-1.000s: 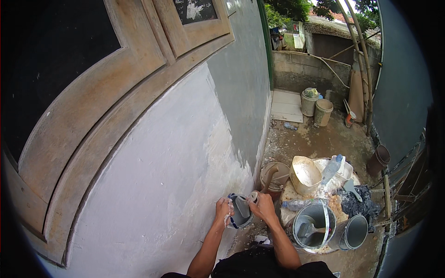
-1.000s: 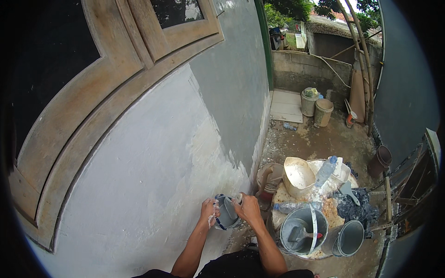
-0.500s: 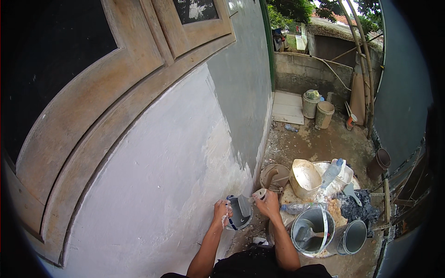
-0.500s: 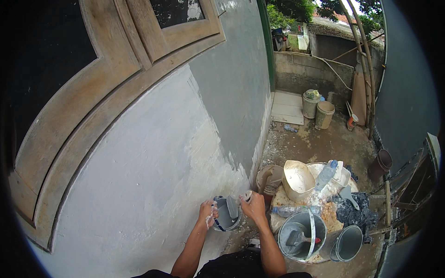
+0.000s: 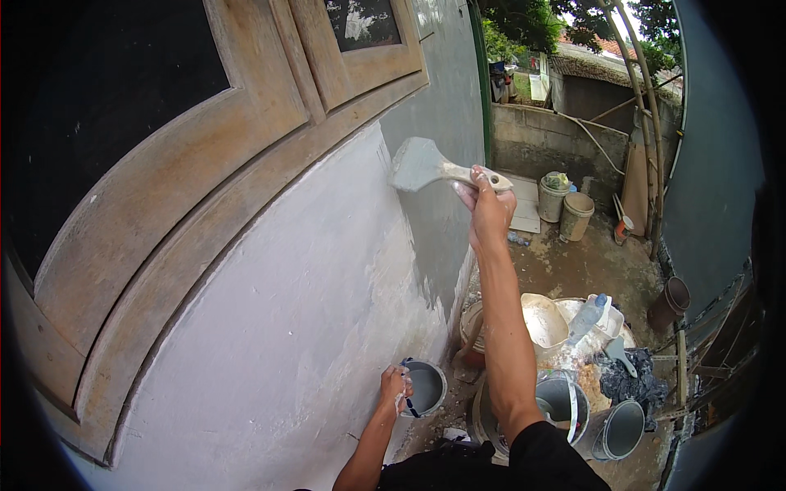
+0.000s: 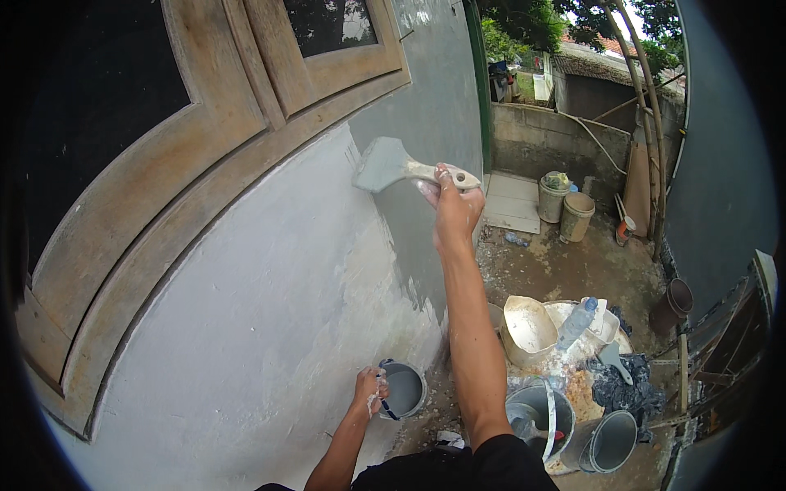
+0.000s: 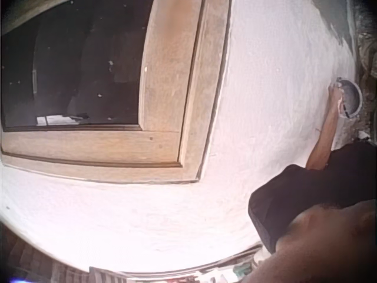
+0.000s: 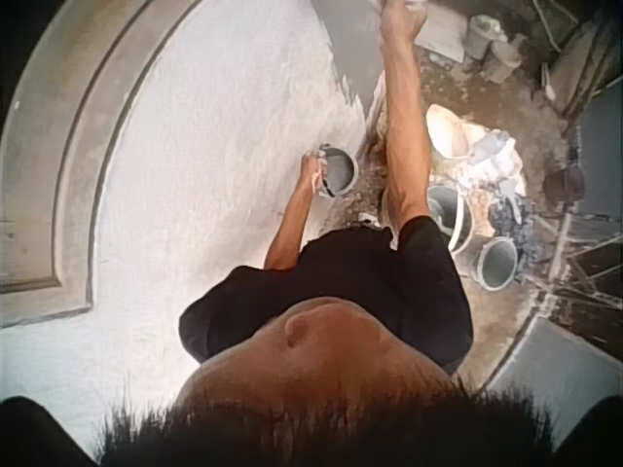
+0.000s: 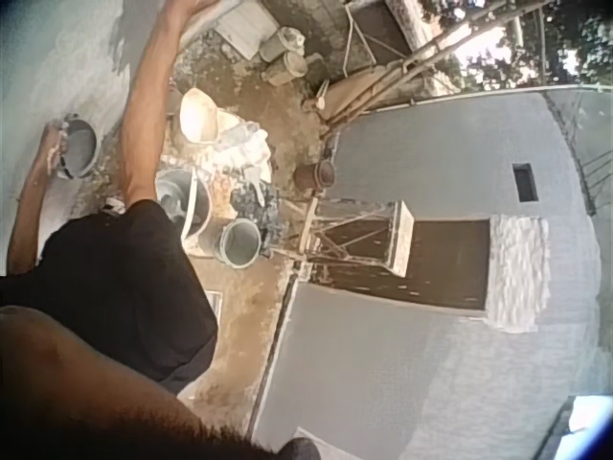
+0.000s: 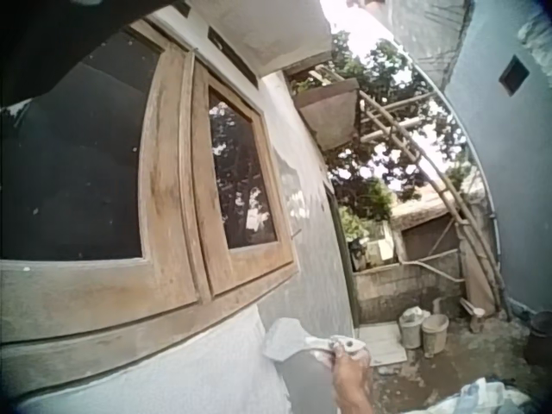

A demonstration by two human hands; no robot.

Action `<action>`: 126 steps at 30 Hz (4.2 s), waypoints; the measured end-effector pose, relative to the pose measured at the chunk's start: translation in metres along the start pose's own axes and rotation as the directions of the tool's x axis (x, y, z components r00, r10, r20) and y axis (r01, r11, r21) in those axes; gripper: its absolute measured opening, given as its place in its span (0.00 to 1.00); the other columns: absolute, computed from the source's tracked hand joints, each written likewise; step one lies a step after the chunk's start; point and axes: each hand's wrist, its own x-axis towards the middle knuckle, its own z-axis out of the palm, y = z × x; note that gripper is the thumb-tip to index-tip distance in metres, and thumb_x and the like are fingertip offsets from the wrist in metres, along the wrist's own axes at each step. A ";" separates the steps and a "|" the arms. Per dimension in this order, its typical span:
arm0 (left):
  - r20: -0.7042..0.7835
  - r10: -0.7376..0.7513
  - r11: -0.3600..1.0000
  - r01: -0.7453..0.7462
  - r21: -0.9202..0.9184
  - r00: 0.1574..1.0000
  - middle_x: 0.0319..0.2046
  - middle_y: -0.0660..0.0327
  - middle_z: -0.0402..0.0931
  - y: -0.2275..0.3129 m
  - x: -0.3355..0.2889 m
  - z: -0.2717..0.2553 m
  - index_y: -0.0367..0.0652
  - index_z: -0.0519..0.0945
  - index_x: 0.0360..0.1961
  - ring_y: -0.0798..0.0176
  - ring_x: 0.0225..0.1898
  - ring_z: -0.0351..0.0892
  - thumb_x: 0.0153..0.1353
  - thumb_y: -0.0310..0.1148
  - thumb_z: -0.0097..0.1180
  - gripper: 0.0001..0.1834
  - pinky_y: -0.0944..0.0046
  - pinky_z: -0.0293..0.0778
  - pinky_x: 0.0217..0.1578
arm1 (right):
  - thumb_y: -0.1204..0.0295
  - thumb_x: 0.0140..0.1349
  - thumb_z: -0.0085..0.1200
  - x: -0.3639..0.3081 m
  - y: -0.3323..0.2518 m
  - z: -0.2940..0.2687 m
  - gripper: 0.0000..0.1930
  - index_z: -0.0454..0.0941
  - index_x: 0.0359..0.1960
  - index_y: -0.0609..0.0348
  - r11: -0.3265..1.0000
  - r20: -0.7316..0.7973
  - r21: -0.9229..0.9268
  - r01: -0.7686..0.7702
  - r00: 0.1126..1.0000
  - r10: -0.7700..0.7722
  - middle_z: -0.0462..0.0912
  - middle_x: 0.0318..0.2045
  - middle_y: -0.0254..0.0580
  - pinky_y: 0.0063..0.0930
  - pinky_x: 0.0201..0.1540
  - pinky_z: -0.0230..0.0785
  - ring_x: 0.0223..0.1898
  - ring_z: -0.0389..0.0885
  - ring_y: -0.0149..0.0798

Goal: The person applies wall putty to the lower section of an exterior wall using a handheld spatula.

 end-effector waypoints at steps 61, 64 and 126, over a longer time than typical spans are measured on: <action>-0.007 -0.003 0.998 0.004 0.066 1.000 0.14 0.66 0.59 -0.003 -0.012 -0.007 0.42 0.65 0.27 0.72 0.12 0.56 0.56 0.30 0.40 0.04 0.73 0.51 0.10 | 0.79 0.53 0.46 -0.008 0.051 0.044 0.12 0.64 0.38 0.74 0.868 -0.121 0.468 -0.166 0.961 0.249 0.69 0.39 0.50 0.31 0.43 0.73 0.40 0.73 0.43; -0.006 0.009 0.997 -0.009 0.076 1.000 0.14 0.66 0.59 -0.002 -0.014 -0.007 0.42 0.65 0.27 0.72 0.12 0.55 0.56 0.30 0.40 0.04 0.73 0.52 0.09 | 0.79 0.53 0.46 -0.011 0.058 0.038 0.12 0.63 0.38 0.74 0.858 -0.146 0.479 -0.183 0.948 0.284 0.69 0.39 0.50 0.29 0.42 0.73 0.40 0.73 0.43; -0.032 -0.114 0.962 0.118 0.245 0.993 0.14 0.65 0.58 -0.062 -0.037 -0.023 0.41 0.63 0.28 0.72 0.11 0.55 0.57 0.28 0.36 0.04 0.73 0.50 0.09 | 0.78 0.54 0.46 -0.042 0.109 -0.074 0.11 0.65 0.37 0.73 0.839 -0.137 0.479 -0.259 0.922 0.363 0.70 0.38 0.49 0.34 0.45 0.71 0.41 0.73 0.42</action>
